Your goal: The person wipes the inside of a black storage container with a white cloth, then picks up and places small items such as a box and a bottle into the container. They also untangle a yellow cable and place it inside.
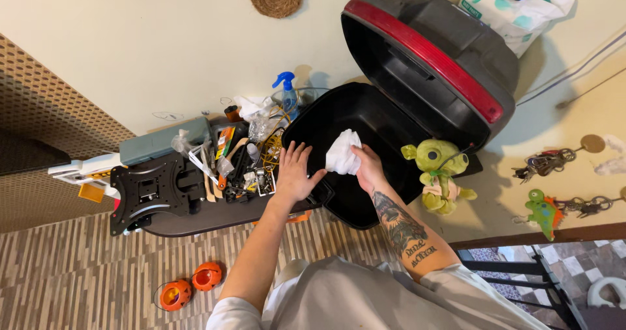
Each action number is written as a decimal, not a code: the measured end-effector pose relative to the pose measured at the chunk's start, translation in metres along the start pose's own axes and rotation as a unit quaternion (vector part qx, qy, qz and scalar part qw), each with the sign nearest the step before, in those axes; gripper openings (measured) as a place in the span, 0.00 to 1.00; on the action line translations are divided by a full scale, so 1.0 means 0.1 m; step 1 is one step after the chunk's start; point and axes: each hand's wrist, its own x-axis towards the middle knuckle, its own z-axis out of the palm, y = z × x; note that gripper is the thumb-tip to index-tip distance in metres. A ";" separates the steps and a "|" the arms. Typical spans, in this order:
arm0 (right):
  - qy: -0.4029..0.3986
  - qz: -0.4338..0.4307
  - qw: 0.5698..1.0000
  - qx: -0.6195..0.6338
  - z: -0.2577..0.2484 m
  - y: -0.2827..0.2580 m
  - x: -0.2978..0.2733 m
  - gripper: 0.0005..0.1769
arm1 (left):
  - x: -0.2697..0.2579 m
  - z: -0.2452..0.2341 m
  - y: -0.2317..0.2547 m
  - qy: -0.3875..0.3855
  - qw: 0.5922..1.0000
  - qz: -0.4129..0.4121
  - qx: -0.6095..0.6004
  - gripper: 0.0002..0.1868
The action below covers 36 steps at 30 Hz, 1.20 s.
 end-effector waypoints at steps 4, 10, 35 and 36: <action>-0.015 0.006 1.000 0.016 0.10 0.00 0.06 0.10 | 0.10 -0.01 -0.05 -0.013 1.000 -0.004 0.000 0.45; -0.018 0.026 0.999 0.005 0.16 -0.03 0.05 0.10 | 0.18 -0.05 -0.06 -0.052 0.998 -0.008 0.032 0.46; -0.034 -0.050 0.997 0.038 0.51 -0.09 0.08 0.11 | 0.00 -0.29 -0.73 0.095 0.981 0.044 -0.166 0.17; -0.035 -0.055 0.997 0.032 0.62 -0.09 0.07 0.11 | -0.01 -0.37 -0.82 0.104 0.979 0.038 -0.168 0.16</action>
